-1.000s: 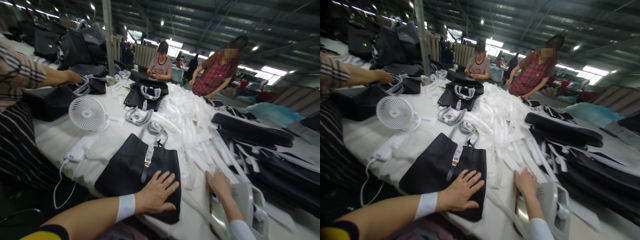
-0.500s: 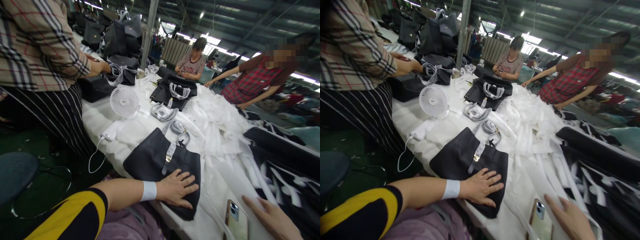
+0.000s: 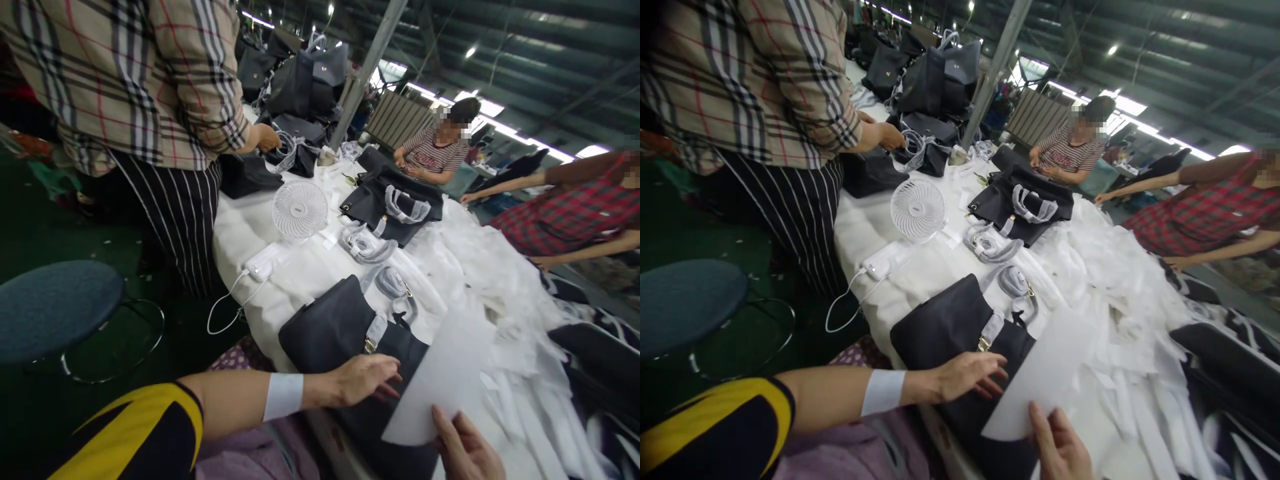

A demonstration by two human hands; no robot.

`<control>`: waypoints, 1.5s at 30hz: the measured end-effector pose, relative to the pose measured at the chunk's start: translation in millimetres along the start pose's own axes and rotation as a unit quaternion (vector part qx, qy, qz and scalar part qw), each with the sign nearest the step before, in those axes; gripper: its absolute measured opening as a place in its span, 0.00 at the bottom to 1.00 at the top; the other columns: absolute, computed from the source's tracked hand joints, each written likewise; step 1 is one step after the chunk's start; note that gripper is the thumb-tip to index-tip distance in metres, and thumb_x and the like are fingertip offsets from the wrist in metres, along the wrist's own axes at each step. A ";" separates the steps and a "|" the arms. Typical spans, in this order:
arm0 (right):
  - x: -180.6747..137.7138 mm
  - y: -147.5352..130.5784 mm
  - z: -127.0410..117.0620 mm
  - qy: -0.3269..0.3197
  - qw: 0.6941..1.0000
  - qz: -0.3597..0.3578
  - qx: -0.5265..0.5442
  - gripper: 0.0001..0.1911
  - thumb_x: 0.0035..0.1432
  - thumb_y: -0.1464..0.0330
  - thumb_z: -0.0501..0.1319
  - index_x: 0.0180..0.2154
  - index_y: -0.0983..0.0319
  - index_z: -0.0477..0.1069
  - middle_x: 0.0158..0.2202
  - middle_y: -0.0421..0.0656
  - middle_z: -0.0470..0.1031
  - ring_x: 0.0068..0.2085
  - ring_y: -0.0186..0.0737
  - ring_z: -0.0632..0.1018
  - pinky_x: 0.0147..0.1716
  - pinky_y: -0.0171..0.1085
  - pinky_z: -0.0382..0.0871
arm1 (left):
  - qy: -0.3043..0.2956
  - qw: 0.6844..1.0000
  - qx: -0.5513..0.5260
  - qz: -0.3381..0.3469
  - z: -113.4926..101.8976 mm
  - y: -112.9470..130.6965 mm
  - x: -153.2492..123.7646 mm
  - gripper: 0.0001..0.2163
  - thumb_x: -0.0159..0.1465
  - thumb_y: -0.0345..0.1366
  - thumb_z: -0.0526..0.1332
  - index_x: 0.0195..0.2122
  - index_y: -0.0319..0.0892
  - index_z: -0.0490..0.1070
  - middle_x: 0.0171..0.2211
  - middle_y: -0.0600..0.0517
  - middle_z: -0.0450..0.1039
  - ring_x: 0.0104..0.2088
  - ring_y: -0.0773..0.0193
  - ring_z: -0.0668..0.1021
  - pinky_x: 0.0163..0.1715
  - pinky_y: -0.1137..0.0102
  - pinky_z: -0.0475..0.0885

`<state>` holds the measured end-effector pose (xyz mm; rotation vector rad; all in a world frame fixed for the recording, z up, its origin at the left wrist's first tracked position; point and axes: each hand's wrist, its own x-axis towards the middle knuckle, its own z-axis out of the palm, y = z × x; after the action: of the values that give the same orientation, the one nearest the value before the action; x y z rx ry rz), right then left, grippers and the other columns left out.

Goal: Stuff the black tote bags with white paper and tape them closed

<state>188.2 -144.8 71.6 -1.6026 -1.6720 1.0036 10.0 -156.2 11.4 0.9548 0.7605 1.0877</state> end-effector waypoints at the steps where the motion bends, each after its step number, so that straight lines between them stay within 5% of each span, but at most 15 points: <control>1: 3.9 -7.2 11.5 -0.036 0.999 0.009 0.021 0.20 0.46 0.49 0.65 0.31 0.59 0.75 0.23 0.43 0.76 0.25 0.45 0.76 0.24 0.40 0.73 | 0.005 0.999 -0.047 0.001 -5.6 3.5 -5.2 0.26 0.65 0.46 0.55 0.60 0.37 0.60 0.52 0.39 0.71 0.46 0.55 0.78 0.44 0.60 0.73; 5: 22.4 -32.5 53.2 -0.145 0.989 -0.028 0.011 0.23 0.50 0.48 0.63 0.31 0.62 0.76 0.24 0.44 0.76 0.25 0.43 0.75 0.24 0.36 0.71 | 0.081 0.992 -0.069 0.067 -37.6 20.8 -25.6 0.21 0.57 0.46 0.65 0.46 0.35 0.69 0.41 0.45 0.76 0.41 0.59 0.77 0.42 0.67 0.71; 10: 61.2 -53.5 100.2 -0.108 0.961 -0.224 -0.120 0.22 0.63 0.54 0.52 0.39 0.62 0.77 0.32 0.46 0.80 0.34 0.44 0.79 0.36 0.39 0.73 | 0.250 0.964 0.012 0.085 -111.0 56.3 -49.5 0.15 0.59 0.43 0.62 0.41 0.36 0.69 0.37 0.49 0.75 0.35 0.64 0.75 0.35 0.72 0.68; 13: 87.8 -58.4 134.6 -0.110 0.887 -0.407 -0.189 0.19 0.66 0.62 0.49 0.47 0.61 0.74 0.46 0.48 0.77 0.49 0.46 0.76 0.50 0.44 0.67 | 0.298 0.948 0.088 0.075 -151.8 71.3 -56.2 0.12 0.59 0.41 0.60 0.38 0.37 0.68 0.34 0.51 0.74 0.34 0.65 0.74 0.33 0.73 0.67; 16: 106.0 -53.9 163.2 -0.133 0.808 -0.512 -0.259 0.15 0.66 0.66 0.49 0.47 0.59 0.72 0.51 0.46 0.75 0.58 0.49 0.69 0.57 0.51 0.58 | 0.285 0.944 0.157 0.054 -173.7 75.0 -55.5 0.10 0.59 0.38 0.59 0.38 0.37 0.68 0.32 0.53 0.73 0.31 0.66 0.73 0.31 0.73 0.65; 19: 112.2 -41.7 173.0 -0.102 0.792 -0.550 -0.244 0.10 0.63 0.69 0.51 0.39 0.60 0.71 0.40 0.45 0.76 0.52 0.46 0.73 0.58 0.51 0.55 | 0.265 0.948 0.174 0.029 -179.5 74.4 -51.9 0.12 0.59 0.40 0.59 0.41 0.38 0.68 0.31 0.54 0.73 0.29 0.67 0.73 0.28 0.74 0.64; 22: 110.2 -30.7 167.3 0.007 0.787 -0.586 -0.191 0.04 0.59 0.68 0.55 0.32 0.59 0.67 0.30 0.41 0.72 0.41 0.43 0.76 0.53 0.50 0.59 | 0.248 0.947 0.206 -0.002 -178.0 76.2 -49.0 0.15 0.60 0.46 0.60 0.41 0.39 0.68 0.28 0.55 0.72 0.26 0.68 0.71 0.25 0.74 0.62; 26: 105.0 -27.0 159.1 0.098 0.772 -0.603 -0.175 0.04 0.55 0.67 0.56 0.28 0.58 0.63 0.26 0.39 0.68 0.34 0.43 0.75 0.48 0.51 0.59 | 0.251 0.911 0.326 -0.008 -172.9 81.7 -44.3 0.13 0.60 0.45 0.59 0.30 0.39 0.68 0.22 0.59 0.62 0.24 0.71 0.65 0.24 0.74 0.56; 31: 103.4 -29.3 160.0 0.107 0.781 -0.591 -0.173 0.04 0.55 0.69 0.55 0.28 0.58 0.63 0.25 0.40 0.68 0.34 0.43 0.75 0.48 0.52 0.58 | 0.225 0.905 0.360 -0.033 -162.6 85.8 -35.2 0.14 0.61 0.46 0.58 0.26 0.40 0.65 0.19 0.60 0.55 0.22 0.71 0.61 0.22 0.73 0.52; 36: 105.2 -28.5 158.8 0.099 0.783 -0.590 -0.168 0.04 0.55 0.70 0.55 0.28 0.58 0.63 0.25 0.39 0.68 0.33 0.42 0.75 0.48 0.51 0.57 | 0.199 0.885 0.419 -0.051 -154.6 78.2 -25.0 0.15 0.60 0.47 0.57 0.23 0.41 0.65 0.19 0.58 0.59 0.23 0.69 0.64 0.23 0.73 0.52; 45: 107.8 -31.4 160.1 0.086 0.790 -0.583 -0.169 0.05 0.55 0.72 0.55 0.28 0.59 0.64 0.25 0.39 0.70 0.32 0.40 0.75 0.47 0.48 0.58 | 0.040 0.833 0.549 -0.054 -152.1 79.0 -5.8 0.12 0.61 0.40 0.56 0.23 0.41 0.69 0.20 0.53 0.66 0.21 0.66 0.66 0.22 0.71 0.53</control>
<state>27.7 -54.8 5.5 -0.4869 -2.2348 -0.0927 -154.9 -110.1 21.9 1.7949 1.5537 0.5143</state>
